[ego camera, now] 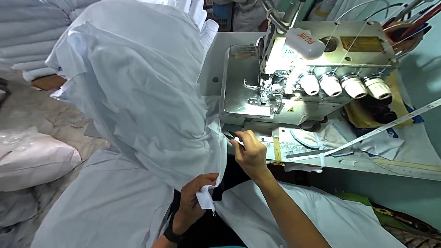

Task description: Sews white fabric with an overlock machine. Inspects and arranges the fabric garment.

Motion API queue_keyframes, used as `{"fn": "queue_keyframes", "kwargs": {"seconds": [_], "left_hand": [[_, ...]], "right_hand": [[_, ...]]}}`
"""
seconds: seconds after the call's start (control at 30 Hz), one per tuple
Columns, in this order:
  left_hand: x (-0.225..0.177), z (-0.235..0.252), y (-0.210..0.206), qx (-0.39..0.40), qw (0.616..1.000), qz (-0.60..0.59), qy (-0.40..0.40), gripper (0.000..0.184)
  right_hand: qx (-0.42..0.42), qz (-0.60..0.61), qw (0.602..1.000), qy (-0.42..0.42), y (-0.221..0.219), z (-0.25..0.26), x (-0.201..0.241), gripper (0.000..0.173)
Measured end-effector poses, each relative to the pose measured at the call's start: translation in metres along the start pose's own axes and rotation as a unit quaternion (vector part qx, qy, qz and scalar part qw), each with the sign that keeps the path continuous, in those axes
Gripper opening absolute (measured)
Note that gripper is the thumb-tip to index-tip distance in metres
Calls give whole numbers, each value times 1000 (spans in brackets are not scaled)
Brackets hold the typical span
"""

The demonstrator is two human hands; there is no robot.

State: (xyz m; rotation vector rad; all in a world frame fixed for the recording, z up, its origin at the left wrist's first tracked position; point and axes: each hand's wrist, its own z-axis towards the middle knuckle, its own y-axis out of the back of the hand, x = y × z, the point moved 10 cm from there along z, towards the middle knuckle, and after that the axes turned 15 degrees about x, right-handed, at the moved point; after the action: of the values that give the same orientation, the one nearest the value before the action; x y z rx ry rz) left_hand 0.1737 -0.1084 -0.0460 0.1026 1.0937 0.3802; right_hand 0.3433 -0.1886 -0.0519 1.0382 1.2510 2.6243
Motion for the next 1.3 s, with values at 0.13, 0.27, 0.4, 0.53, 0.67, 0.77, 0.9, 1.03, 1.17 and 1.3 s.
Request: {"fn": "queue_keyframes", "kwargs": {"seconds": [0.13, 0.27, 0.4, 0.53, 0.67, 0.77, 0.9, 1.03, 1.17, 1.3], "left_hand": [[-2, 0, -2, 22, 1000, 16, -8, 13], [-9, 1, 5, 12, 999, 30, -12, 13], [-11, -1, 3, 32, 999, 20, -10, 13], [-20, -2, 16, -18, 999, 47, -12, 22], [-34, 5, 36, -41, 997, 71, -14, 23], [-32, 5, 31, -1, 999, 36, -17, 18], [-31, 4, 24, 24, 999, 39, -19, 14], [-29, 6, 16, 57, 997, 54, -19, 13], [-22, 8, 0, 149, 988, 34, 13, 15], [-15, 7, 8, 176, 983, -8, 47, 20]], "right_hand": [[25, 18, 999, 24, -11, 1, 7, 16], [59, 32, 997, 44, -8, -2, 18, 16], [42, 53, 997, 32, -3, -8, 14, 17], [74, 47, 995, 39, -6, -11, 18, 16], [112, 14, 993, 16, -9, -19, 14, 16], [34, 58, 997, -32, 4, -26, -1, 18], [9, 122, 991, -49, 7, -27, -4, 19], [37, 105, 993, -41, -3, -25, 4, 19], [39, 184, 982, -27, -5, -22, 9, 19], [55, 281, 958, -25, 2, -22, 5, 16]]}}
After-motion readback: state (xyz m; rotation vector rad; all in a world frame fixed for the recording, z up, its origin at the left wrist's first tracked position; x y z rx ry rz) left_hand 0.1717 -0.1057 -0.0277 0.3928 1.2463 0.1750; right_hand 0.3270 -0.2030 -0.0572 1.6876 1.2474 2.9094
